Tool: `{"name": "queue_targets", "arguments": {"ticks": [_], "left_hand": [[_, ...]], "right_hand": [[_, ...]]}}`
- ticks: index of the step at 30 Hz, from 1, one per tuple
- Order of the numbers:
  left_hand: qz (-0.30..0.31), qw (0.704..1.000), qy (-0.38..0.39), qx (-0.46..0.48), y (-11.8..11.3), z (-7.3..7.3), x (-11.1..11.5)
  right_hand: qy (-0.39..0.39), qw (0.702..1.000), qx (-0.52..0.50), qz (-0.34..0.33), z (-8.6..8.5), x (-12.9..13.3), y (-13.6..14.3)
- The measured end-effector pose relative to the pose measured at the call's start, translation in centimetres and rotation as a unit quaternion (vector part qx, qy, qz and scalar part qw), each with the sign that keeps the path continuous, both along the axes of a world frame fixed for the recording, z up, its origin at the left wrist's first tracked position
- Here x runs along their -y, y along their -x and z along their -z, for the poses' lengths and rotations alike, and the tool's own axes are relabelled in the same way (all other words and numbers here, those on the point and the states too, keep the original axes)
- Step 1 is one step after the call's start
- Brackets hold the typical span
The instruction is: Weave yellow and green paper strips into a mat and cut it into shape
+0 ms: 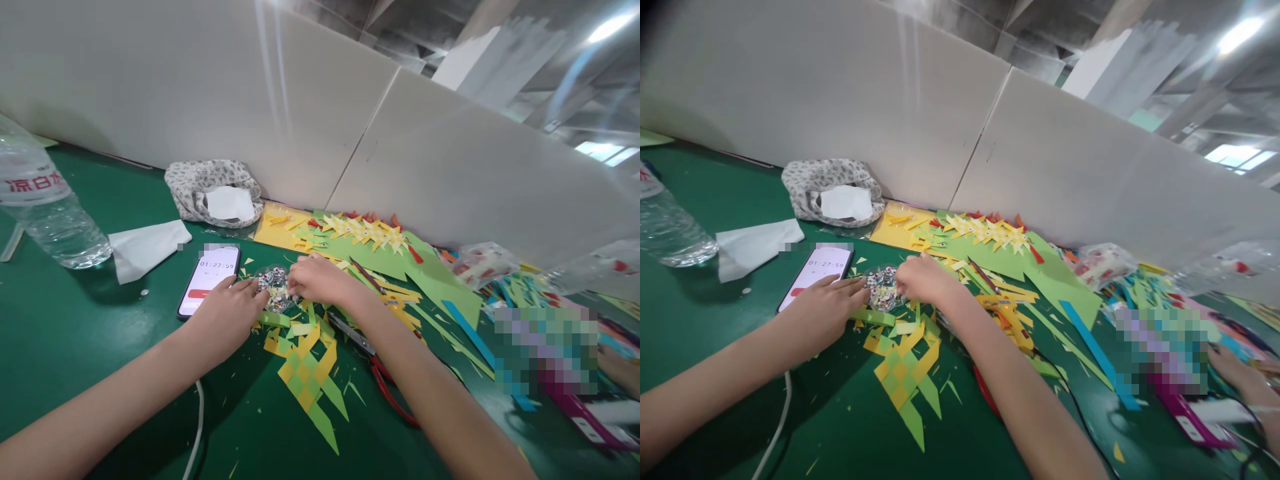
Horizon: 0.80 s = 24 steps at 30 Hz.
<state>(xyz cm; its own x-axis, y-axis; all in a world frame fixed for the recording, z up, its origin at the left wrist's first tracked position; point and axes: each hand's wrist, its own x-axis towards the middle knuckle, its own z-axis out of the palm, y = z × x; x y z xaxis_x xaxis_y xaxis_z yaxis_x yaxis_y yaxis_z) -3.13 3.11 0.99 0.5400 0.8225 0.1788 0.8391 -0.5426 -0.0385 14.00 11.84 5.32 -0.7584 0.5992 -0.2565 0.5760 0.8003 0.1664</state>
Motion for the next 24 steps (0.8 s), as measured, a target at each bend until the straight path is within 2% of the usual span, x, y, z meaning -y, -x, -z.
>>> {"name": "queue_targets", "arguments": {"ticks": [10, 16, 24], "left_hand": [[0.0, 1.0, -0.001, -0.013, 0.0, 0.1, -0.1], [-0.005, 1.0, -0.001, -0.009, 0.0, 0.2, -0.1], [-0.004, 1.0, 0.0, -0.008, 0.0, -0.2, 0.0]], "right_hand": [[-0.015, 1.0, -0.007, -0.009, 0.3, 0.1, -0.2], [-0.07, 0.997, -0.021, 0.019, -0.2, 0.5, 0.0], [-0.062, 0.995, 0.041, 0.06, -0.5, 1.5, 2.2]]}}
